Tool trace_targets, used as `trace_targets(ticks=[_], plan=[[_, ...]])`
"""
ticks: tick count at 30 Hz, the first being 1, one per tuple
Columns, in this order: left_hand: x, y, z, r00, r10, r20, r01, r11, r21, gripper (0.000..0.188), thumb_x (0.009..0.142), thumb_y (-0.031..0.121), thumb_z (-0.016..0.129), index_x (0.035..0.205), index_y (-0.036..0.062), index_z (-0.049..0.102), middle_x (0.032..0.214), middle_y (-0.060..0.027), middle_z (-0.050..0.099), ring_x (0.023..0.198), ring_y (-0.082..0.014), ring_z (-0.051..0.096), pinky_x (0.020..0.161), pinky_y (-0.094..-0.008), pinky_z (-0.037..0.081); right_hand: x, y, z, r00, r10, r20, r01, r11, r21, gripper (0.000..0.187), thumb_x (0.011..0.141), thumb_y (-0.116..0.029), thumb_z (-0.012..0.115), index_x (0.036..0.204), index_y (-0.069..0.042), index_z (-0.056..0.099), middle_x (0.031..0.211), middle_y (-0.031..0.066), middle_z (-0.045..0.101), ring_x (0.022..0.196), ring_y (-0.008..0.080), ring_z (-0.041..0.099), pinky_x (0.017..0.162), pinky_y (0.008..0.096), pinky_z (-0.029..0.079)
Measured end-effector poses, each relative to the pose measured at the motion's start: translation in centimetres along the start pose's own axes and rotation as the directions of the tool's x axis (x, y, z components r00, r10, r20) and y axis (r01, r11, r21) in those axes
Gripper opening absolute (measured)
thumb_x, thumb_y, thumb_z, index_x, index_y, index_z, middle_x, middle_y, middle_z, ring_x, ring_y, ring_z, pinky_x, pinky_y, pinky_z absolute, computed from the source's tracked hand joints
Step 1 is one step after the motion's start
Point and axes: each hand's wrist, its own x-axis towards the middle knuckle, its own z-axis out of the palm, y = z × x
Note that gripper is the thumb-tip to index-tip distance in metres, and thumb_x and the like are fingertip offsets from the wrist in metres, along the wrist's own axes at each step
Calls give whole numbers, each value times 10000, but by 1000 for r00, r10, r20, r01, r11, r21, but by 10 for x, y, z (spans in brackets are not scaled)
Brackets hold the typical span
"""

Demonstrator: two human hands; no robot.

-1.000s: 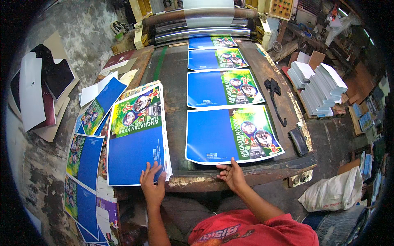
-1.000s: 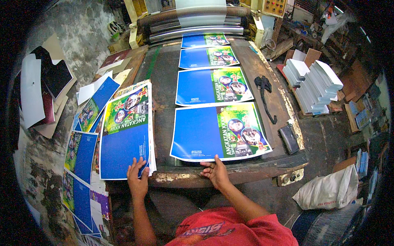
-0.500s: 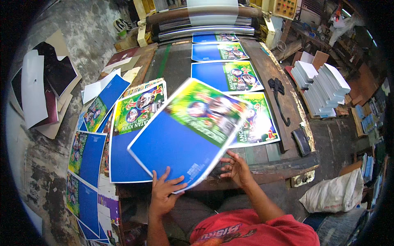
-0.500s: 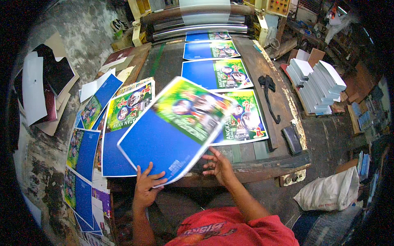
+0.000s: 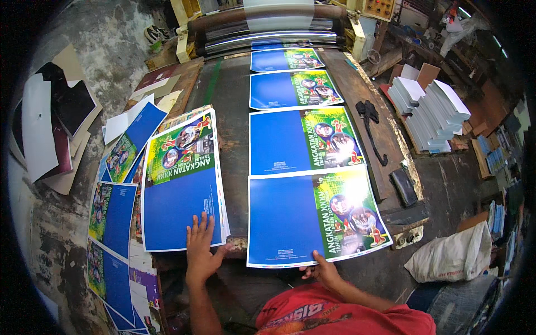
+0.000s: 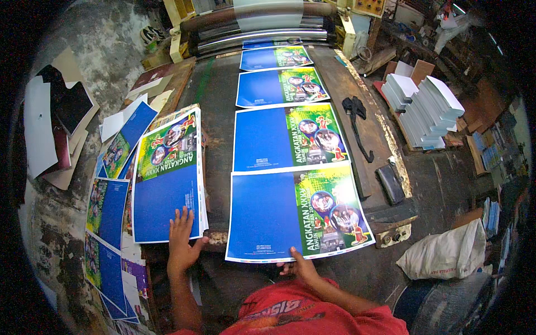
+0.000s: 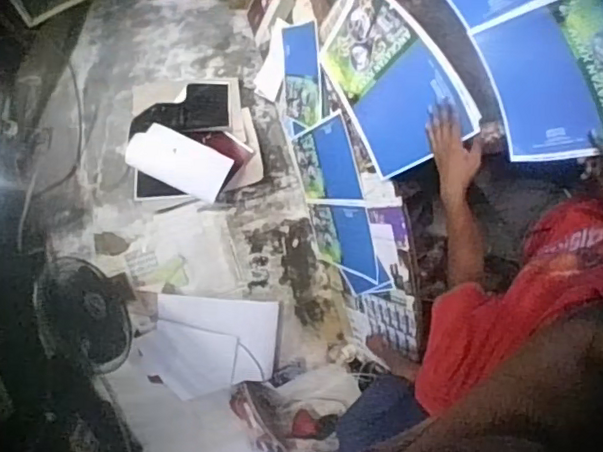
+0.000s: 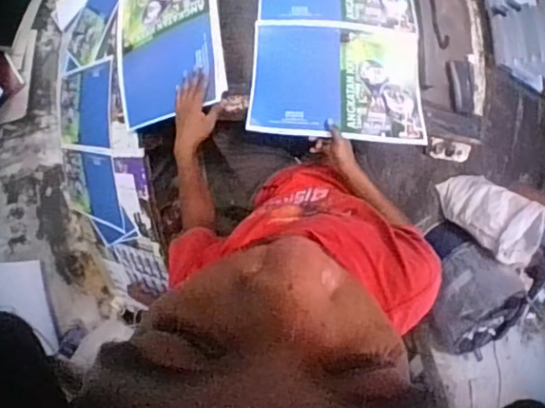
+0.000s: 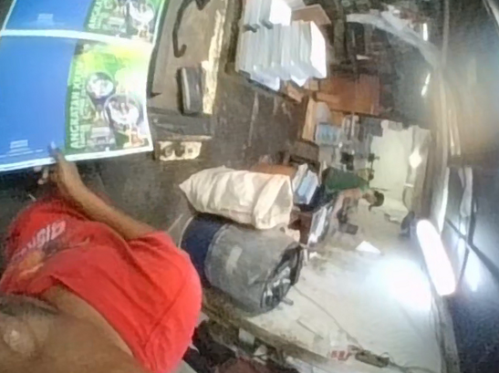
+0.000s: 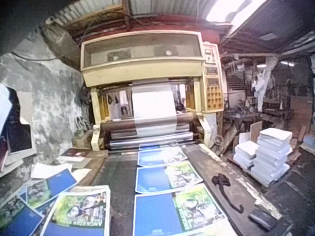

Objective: The person feeds printed sheets into a laminating machine one by one, then collects the laminated sheets from the machine bed and stacks them into a pile.

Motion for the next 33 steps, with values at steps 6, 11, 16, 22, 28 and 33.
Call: trace_targets(ticks=[6,11,16,22,28,33], plan=[[-1,-6,-1,997,-26,-79,8,976,-220,667,871,489,615,1374,65,503,1503,-131,377,1437,-347,243,1162,-506,124,7,-15,7,999,-30,-19,31,998,61,543,975,-535,430,1147,-28,520,890,185,677,654,193,623,675,416,571],[1,-7,-8,995,-34,-90,1,940,-342,550,915,438,590,1328,75,558,1438,-132,470,1408,-340,316,1162,-486,144,27,-35,11,993,-110,-34,112,990,87,623,978,-592,340,1118,-23,551,878,168,671,665,182,616,704,427,560],[3,-13,0,952,-293,-85,173,748,-641,486,972,400,531,1245,3,595,1362,-167,535,1341,-316,415,1147,-434,203,38,-41,25,971,-224,-79,232,967,102,657,986,-592,297,1132,-3,548,985,140,646,699,167,597,730,401,540],[10,-15,0,586,-780,-222,-96,206,-974,460,1014,353,469,1078,-70,638,1068,-187,651,1034,-216,564,987,-355,390,32,-48,36,923,-329,-201,351,932,86,580,993,-529,352,1350,-75,405,1196,146,587,781,180,600,715,371,549],[-9,24,-1,910,-237,-341,4,826,-564,369,1005,305,472,931,38,715,960,-79,729,963,-257,654,1126,-475,204,29,-55,33,920,-343,-189,361,930,71,676,981,-480,417,1504,-95,231,1259,146,560,855,186,602,741,383,555],[-21,41,0,977,150,-151,-208,824,-527,255,936,338,591,895,139,745,976,3,737,1150,-269,616,1149,-573,93,24,-77,39,948,-309,73,304,950,73,572,942,-471,510,1274,-6,489,1032,140,631,782,173,615,681,386,565]])
